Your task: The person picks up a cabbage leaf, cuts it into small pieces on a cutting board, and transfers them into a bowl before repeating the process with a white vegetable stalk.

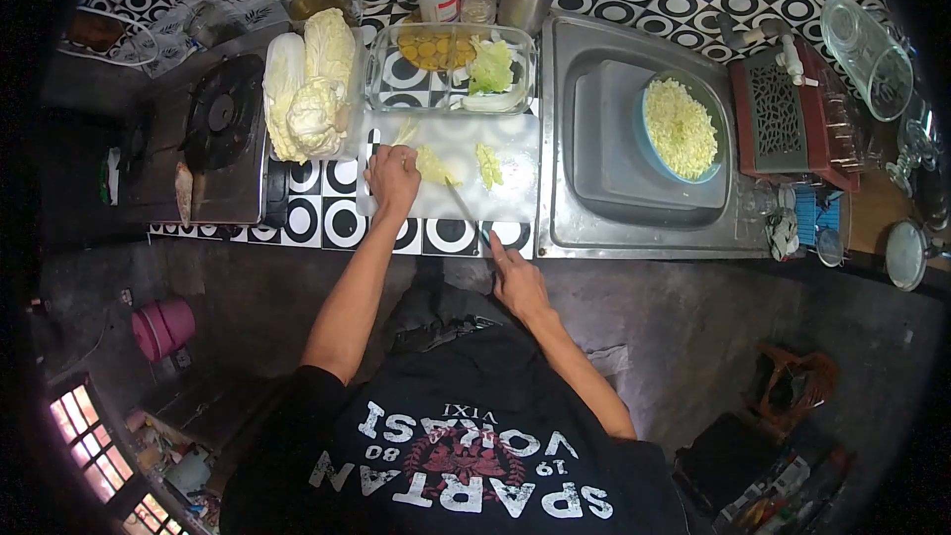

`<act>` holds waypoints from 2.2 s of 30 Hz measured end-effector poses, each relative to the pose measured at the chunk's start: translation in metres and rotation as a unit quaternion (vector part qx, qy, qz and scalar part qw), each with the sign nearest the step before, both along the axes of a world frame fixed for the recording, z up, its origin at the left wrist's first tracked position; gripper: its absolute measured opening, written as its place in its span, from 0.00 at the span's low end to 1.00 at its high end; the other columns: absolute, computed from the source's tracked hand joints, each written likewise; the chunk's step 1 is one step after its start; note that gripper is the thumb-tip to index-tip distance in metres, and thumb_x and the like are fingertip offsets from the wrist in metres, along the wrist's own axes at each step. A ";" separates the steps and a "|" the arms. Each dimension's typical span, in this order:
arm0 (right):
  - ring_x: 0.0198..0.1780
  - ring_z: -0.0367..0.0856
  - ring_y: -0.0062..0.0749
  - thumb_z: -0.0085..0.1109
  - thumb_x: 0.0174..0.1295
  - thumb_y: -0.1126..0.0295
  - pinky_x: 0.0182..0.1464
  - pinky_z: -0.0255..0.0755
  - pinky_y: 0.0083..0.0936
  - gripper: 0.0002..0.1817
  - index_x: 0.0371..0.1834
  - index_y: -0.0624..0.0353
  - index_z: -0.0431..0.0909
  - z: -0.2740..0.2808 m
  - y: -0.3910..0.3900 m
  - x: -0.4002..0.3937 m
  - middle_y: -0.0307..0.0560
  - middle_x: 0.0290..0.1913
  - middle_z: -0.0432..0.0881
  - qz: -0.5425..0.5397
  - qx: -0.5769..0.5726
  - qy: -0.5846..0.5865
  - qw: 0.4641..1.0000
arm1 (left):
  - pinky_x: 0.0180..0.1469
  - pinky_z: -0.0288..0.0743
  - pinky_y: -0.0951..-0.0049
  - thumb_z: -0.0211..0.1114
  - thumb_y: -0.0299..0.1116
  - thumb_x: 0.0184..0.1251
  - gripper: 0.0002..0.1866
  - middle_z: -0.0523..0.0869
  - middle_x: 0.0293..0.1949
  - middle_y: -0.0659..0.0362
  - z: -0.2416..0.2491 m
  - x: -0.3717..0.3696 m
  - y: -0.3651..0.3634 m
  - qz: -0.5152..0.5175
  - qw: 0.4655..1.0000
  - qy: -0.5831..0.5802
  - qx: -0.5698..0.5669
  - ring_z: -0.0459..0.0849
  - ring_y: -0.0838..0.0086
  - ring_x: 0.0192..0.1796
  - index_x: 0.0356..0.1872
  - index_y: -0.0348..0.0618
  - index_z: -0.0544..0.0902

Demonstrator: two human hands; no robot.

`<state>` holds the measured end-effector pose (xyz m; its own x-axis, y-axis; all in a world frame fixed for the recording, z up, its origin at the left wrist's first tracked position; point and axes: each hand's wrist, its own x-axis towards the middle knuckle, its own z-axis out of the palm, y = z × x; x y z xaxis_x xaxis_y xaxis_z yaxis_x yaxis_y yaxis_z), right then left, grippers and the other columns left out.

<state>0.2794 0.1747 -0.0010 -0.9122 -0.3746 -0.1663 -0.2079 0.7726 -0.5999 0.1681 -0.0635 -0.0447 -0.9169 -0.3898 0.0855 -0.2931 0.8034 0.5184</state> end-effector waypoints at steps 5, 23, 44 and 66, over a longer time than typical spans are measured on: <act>0.31 0.77 0.52 0.53 0.50 0.82 0.35 0.71 0.42 0.38 0.69 0.50 0.59 0.008 -0.003 -0.005 0.53 0.31 0.76 -0.001 -0.014 -0.001 1.000 | 0.48 0.62 0.58 0.63 0.34 0.56 0.06 0.76 0.40 0.61 0.001 0.005 0.001 0.009 0.998 0.064 -0.016 0.72 0.62 0.45 0.34 0.49 0.83; 0.34 0.80 0.55 0.58 0.46 0.77 0.39 0.75 0.44 0.43 0.70 0.53 0.55 0.006 -0.052 -0.052 0.57 0.39 0.76 0.051 0.066 -0.028 0.996 | 0.53 0.62 0.62 0.66 0.42 0.53 0.19 0.71 0.49 0.60 0.006 0.020 -0.006 -0.105 0.994 -0.020 -0.007 0.65 0.61 0.52 0.47 0.51 0.84; 0.33 0.79 0.57 0.56 0.46 0.79 0.37 0.75 0.46 0.42 0.70 0.50 0.54 -0.012 -0.064 -0.068 0.55 0.40 0.76 0.055 0.029 0.006 0.998 | 0.55 0.62 0.61 0.69 0.43 0.52 0.18 0.71 0.51 0.61 0.002 0.020 -0.008 -0.103 0.995 -0.008 -0.006 0.65 0.61 0.54 0.45 0.51 0.85; 0.34 0.77 0.55 0.54 0.50 0.78 0.38 0.72 0.44 0.38 0.69 0.57 0.55 -0.018 -0.039 -0.046 0.59 0.34 0.75 -0.067 0.017 0.016 0.997 | 0.53 0.64 0.61 0.67 0.40 0.52 0.23 0.72 0.51 0.57 0.004 0.030 -0.016 -0.150 0.988 0.035 0.000 0.68 0.59 0.51 0.51 0.45 0.81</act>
